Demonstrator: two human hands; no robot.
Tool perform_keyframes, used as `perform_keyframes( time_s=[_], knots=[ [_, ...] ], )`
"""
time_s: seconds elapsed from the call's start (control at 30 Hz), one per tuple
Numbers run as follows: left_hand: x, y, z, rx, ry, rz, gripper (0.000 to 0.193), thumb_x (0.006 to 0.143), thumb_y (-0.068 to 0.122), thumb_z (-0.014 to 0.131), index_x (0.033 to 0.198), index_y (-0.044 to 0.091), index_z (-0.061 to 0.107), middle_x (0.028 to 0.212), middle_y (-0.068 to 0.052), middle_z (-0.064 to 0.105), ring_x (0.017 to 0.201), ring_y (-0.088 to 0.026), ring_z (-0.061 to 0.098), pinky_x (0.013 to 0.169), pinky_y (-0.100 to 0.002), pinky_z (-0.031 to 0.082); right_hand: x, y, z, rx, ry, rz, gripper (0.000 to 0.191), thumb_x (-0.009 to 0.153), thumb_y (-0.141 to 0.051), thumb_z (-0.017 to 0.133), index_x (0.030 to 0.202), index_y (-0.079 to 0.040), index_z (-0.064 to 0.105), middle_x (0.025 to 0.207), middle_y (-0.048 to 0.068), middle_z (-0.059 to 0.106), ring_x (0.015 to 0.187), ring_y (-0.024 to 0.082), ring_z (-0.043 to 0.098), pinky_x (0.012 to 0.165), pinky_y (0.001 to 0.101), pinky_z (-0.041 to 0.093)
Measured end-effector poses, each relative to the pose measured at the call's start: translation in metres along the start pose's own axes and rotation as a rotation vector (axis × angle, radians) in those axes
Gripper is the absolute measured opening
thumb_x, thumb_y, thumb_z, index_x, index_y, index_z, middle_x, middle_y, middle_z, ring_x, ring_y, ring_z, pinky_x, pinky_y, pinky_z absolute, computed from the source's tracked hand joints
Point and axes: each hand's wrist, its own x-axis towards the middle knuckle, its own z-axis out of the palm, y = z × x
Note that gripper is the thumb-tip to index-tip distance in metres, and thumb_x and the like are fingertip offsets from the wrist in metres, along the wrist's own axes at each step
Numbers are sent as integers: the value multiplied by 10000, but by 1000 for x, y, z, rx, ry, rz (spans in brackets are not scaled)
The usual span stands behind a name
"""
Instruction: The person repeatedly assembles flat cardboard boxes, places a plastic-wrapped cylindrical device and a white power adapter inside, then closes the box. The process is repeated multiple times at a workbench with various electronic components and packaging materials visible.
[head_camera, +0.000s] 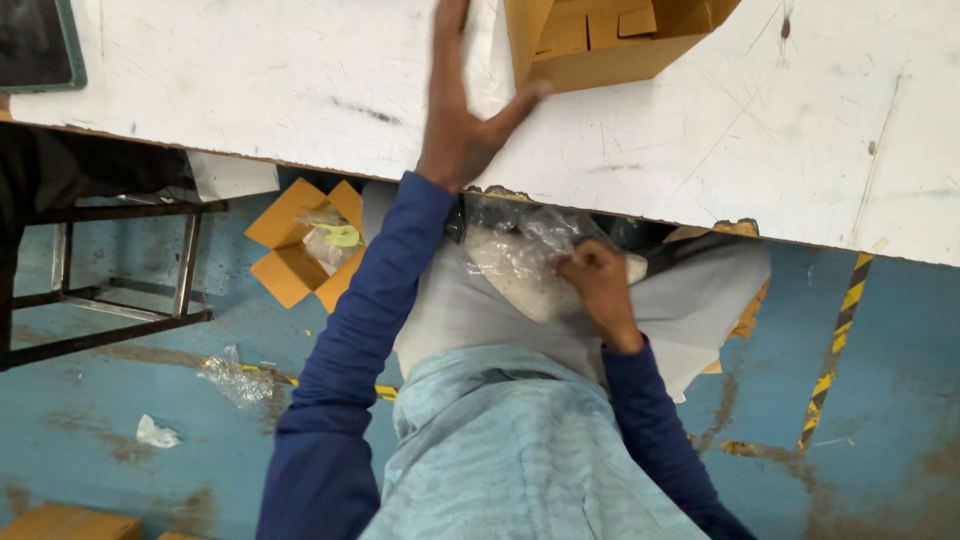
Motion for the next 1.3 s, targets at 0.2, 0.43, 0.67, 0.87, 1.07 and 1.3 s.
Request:
perform_keyframes(
  time_s=[0.2, 0.43, 0.67, 0.87, 1.07, 1.3],
  knots=[
    [-94, 112, -1, 45, -334, -24, 451, 865, 316, 890, 1227, 114, 714, 1180, -132, 704, 1039, -266, 710, 892, -384, 598, -34, -12, -57, 460, 39, 275, 141, 920, -100, 688, 1044, -54, 640, 768, -15, 631, 603, 40, 477, 513, 190, 361],
    [-131, 123, 25, -604, -191, -814, 417, 897, 212, 812, 1245, 27, 675, 1025, -44, 713, 917, -108, 658, 829, -270, 571, -36, -56, -100, 595, -118, -27, 265, 927, -90, 711, 1154, 38, 659, 961, 37, 673, 789, 43, 618, 702, 177, 488],
    [-110, 103, 5, -1272, 274, -830, 376, 1003, 353, 664, 1133, 2, 635, 1051, -41, 655, 899, -101, 595, 916, -236, 514, -13, -99, -91, 579, 138, -174, 319, 920, 201, 664, 1200, 48, 639, 1022, 61, 702, 862, 80, 669, 770, 205, 535],
    [-99, 131, 28, -1255, -286, -830, 463, 1010, 268, 645, 1419, 112, 493, 1253, 10, 628, 1052, -103, 621, 890, -252, 530, -11, -126, -66, 335, 220, -305, 218, 946, 36, 625, 1158, 30, 673, 1074, 84, 724, 940, 153, 713, 852, 266, 585],
    [-70, 116, 48, -648, -419, -667, 409, 947, 286, 779, 1241, 19, 680, 1048, -28, 741, 902, -106, 658, 773, -260, 561, 21, -130, -97, -472, 368, -825, 244, 824, -208, 779, 950, -21, 685, 1040, 145, 714, 852, 246, 707, 656, 322, 534],
    [16, 49, 54, -184, -469, -214, 418, 861, 293, 850, 1030, -11, 617, 870, -114, 624, 792, -161, 544, 743, -304, 512, 213, -116, -191, -745, 663, -765, 548, 954, -250, 840, 1378, 29, 631, 1233, 201, 633, 1147, 391, 539, 1015, 512, 441]
  ],
)
